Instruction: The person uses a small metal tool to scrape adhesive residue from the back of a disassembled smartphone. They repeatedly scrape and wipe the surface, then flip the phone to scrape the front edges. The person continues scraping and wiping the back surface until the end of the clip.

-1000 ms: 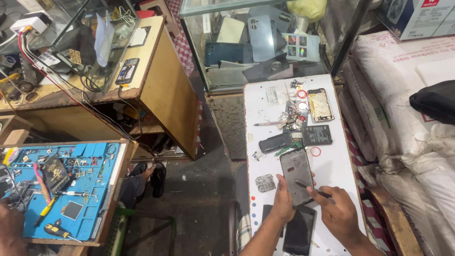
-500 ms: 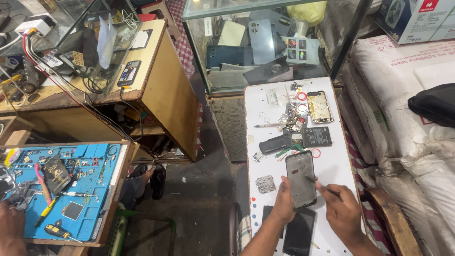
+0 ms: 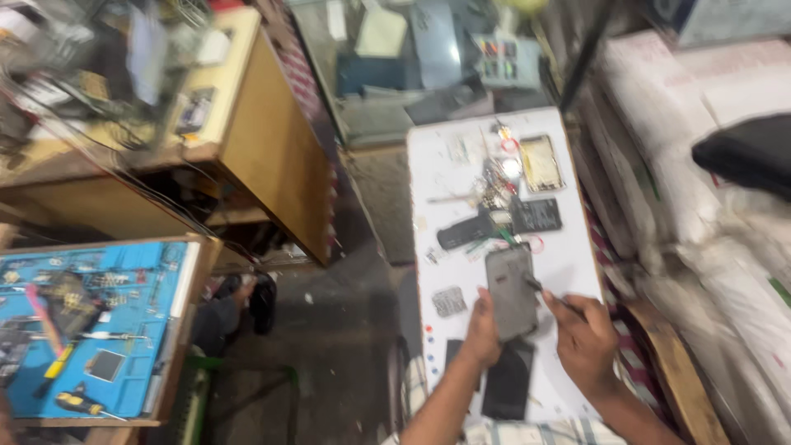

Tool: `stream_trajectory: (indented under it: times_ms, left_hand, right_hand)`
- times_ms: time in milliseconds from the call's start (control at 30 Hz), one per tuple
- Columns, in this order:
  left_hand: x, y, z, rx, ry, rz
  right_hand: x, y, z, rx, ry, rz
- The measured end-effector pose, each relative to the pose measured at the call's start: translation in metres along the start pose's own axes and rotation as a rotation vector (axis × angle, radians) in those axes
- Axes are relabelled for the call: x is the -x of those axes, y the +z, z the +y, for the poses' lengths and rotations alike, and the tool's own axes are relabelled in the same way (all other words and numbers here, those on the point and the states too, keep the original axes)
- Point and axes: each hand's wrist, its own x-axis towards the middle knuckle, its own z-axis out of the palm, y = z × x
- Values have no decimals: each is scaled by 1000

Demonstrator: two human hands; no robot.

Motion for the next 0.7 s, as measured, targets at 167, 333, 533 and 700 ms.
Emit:
stream_trajectory:
  times_ms: [167, 333, 533, 700]
  left_hand:
    - [-1, -9, -10, 77, -18, 20]
    - [-3, -3, 6, 100, 21, -57]
    - [-3, -1, 12, 197, -44, -1]
    - [-1, 10, 16, 99, 22, 40]
  right_hand:
    - [6, 1, 10, 57, -158, -92]
    - [-2, 4, 11, -3, 69, 8]
    - [2, 1, 17, -73, 8, -18]
    - [-5, 0, 13, -88, -56, -82]
